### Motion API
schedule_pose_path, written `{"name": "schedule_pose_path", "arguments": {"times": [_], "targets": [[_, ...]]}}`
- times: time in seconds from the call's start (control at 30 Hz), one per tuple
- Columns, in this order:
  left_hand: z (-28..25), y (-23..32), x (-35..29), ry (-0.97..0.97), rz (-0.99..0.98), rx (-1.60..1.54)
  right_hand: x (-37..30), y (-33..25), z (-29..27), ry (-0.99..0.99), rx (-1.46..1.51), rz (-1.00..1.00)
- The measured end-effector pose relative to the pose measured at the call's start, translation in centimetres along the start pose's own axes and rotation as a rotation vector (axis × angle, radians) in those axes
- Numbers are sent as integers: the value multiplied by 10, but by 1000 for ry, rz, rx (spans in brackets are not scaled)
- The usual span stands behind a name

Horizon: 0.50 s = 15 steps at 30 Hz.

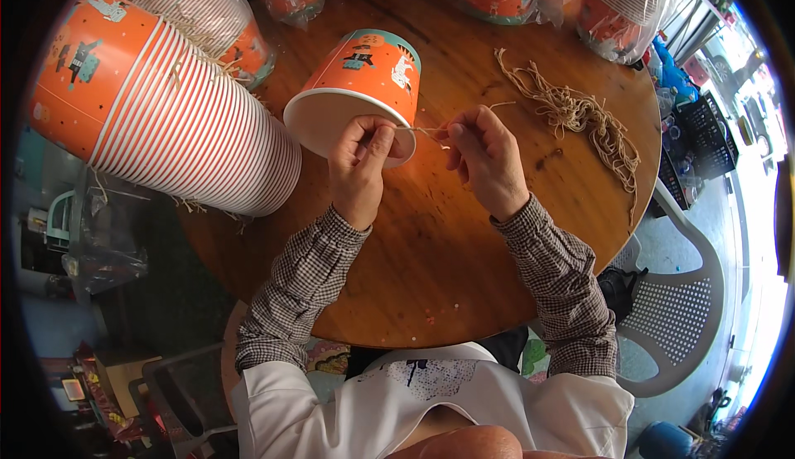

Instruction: Manually attaching string handles to festive paper buckets by threading and tying knots.

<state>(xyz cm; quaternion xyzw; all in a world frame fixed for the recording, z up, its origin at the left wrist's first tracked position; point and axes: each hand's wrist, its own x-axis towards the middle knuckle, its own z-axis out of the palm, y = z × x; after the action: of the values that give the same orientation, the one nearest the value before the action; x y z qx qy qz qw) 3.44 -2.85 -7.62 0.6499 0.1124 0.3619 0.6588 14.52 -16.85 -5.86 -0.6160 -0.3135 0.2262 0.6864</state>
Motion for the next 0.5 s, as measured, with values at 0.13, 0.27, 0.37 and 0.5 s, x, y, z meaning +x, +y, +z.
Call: {"name": "schedule_pose_path", "arguments": {"times": [0.13,0.27,0.37,0.5], "targets": [[0,-1,-2,-23,-40,37,0,-3,0,-2,28,42],[5,4,-4,24,600,650,-2,-3,-1,-18,-111,-20],[12,11,2,-78,830,897,-7,-4,2,-5,-294,-192],[13,12,4,-172,787,1122,-8,-6,2,-3,-345,-250]]}}
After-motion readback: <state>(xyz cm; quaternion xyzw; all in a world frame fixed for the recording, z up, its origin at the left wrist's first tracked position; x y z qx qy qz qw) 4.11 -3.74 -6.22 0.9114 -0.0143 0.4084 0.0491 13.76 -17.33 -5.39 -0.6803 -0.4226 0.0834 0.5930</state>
